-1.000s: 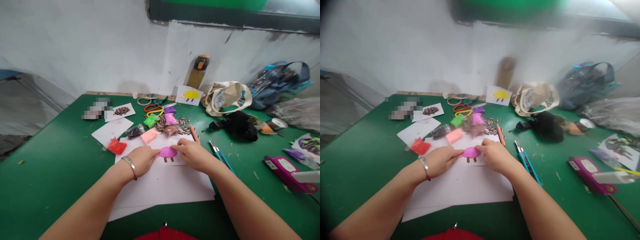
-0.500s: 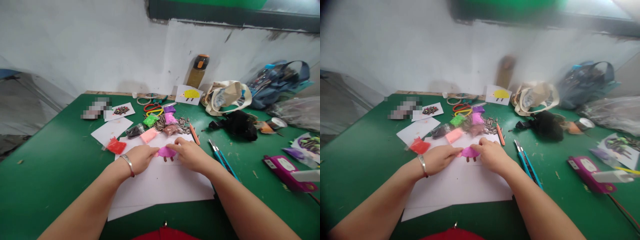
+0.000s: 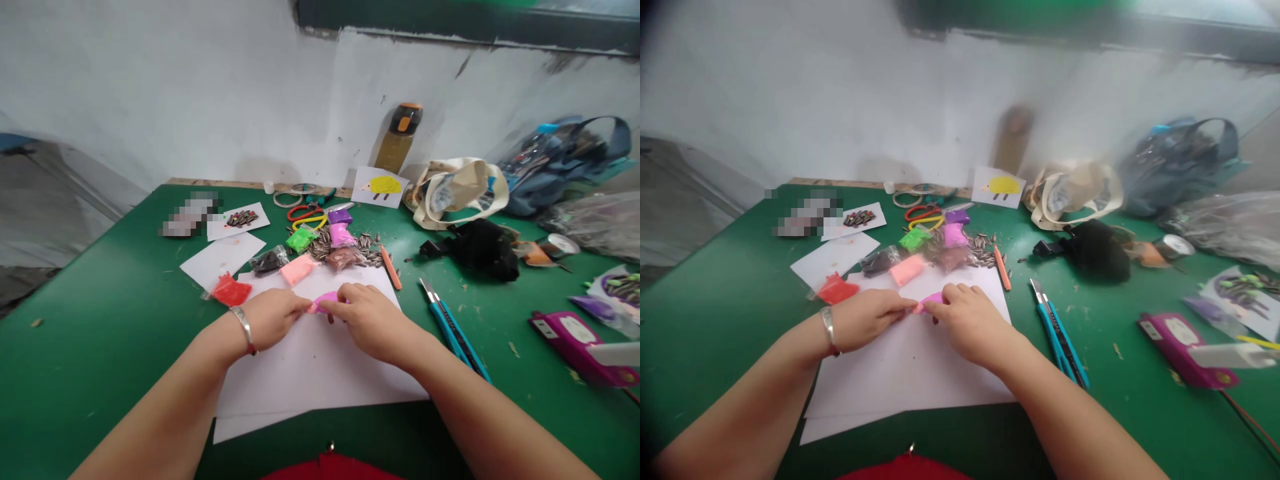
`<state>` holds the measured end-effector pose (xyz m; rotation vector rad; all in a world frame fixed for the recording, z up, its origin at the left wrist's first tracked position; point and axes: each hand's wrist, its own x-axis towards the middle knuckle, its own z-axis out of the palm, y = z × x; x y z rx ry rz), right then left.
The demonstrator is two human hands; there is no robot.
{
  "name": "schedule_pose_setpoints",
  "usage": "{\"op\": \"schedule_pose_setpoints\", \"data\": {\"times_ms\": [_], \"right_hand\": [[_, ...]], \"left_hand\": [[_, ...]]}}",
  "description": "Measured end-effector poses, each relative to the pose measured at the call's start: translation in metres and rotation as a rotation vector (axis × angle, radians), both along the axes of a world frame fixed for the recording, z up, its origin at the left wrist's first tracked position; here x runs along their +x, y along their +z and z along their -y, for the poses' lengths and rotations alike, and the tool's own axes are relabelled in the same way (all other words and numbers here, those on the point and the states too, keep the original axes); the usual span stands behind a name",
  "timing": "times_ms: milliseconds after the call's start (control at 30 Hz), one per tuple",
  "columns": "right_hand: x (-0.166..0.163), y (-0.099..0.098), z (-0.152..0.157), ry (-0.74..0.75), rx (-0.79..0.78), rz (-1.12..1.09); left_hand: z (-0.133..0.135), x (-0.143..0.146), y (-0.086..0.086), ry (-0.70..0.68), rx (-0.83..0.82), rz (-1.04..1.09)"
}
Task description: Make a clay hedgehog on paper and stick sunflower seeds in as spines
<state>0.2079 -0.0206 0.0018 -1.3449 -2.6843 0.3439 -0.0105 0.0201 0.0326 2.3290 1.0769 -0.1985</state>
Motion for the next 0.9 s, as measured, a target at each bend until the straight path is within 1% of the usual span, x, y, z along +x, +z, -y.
{"op": "schedule_pose_setpoints", "data": {"times_ms": [100,267,500,700,900], "right_hand": [[-0.009,-0.002,0.001,0.023,0.013,0.032],[-0.019,-0.001,0.002,0.040,0.013,0.068],[-0.023,-0.001,0.002,0.021,0.041,0.085],[-0.024,-0.002,0.001,0.002,0.088,0.057],[-0.027,-0.003,0.001,0.005,0.123,0.103]], "left_hand": [[-0.001,-0.001,-0.001,0.019,0.007,-0.016],[-0.001,0.000,-0.002,0.031,0.026,-0.025],[-0.002,0.000,-0.006,0.049,0.037,-0.021],[-0.005,-0.002,-0.007,0.076,-0.012,-0.047],[-0.004,-0.001,-0.007,0.088,0.010,-0.024]]}}
